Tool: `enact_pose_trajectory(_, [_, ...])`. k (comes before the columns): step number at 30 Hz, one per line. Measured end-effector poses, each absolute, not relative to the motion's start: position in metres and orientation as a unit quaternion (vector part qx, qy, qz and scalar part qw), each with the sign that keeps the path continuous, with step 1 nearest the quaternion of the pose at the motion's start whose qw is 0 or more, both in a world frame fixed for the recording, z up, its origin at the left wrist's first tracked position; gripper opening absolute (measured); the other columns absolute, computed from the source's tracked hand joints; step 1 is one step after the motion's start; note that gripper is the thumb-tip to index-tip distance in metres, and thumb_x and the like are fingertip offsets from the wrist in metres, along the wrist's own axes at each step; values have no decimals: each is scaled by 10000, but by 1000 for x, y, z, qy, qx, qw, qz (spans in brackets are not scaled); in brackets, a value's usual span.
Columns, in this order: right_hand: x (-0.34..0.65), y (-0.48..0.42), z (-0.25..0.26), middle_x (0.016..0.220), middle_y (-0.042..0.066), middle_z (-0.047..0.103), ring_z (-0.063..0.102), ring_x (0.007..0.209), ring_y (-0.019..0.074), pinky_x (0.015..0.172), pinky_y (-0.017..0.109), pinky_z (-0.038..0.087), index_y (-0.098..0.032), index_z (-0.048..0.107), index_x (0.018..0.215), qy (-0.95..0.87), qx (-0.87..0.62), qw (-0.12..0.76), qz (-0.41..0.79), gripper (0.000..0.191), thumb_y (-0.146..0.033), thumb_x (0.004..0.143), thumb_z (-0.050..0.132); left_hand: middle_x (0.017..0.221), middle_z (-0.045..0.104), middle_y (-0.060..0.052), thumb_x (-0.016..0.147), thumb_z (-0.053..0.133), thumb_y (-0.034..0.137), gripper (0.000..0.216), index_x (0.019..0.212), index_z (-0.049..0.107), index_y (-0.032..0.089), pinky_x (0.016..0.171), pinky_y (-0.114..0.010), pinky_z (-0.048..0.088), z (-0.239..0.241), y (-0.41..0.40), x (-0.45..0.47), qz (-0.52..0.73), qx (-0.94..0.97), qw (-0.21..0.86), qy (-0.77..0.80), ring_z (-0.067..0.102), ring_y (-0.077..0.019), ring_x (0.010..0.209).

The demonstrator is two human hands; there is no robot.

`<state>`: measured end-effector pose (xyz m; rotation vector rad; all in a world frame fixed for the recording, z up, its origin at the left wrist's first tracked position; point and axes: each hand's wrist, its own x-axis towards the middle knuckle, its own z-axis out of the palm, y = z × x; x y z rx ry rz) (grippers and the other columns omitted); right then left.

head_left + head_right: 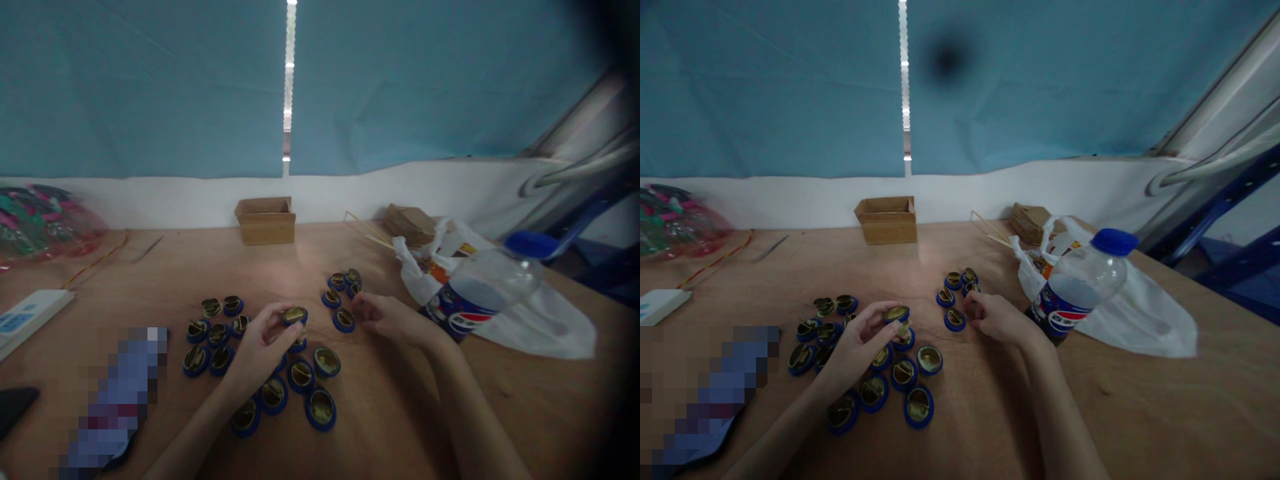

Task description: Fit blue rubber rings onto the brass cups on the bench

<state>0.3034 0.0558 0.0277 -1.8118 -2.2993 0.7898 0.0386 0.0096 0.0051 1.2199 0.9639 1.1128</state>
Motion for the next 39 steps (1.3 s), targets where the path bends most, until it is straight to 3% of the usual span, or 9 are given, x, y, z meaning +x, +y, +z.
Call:
enact_pose_trajectory(11, [302,57,22,755,17,633,586,678,166,562,242,375,-189,560,865,-748,-615,49,245,175,-138,699,582,998,667,-68,786,640,278,272,1016,561,157,797,-329,538,10,8,41,464,522,599,391,642,-176,884])
enact_pose_trajectory(20, [301,57,24,791,27,632,588,703,183,573,252,368,-183,560,900,-726,-645,57,230,229,-177,684,635,1001,668,-71,802,628,289,263,1029,574,167,781,-331,542,7,7,41,449,534,596,397,656,-182,852])
enact_pose_trajectory(39, [302,62,22,733,28,637,573,669,165,558,243,371,-183,573,706,-733,-644,40,215,52,-189,749,602,1030,666,-84,811,627,302,281,1057,571,179,803,-360,528,5,7,39,440,546,600,384,656,-197,861])
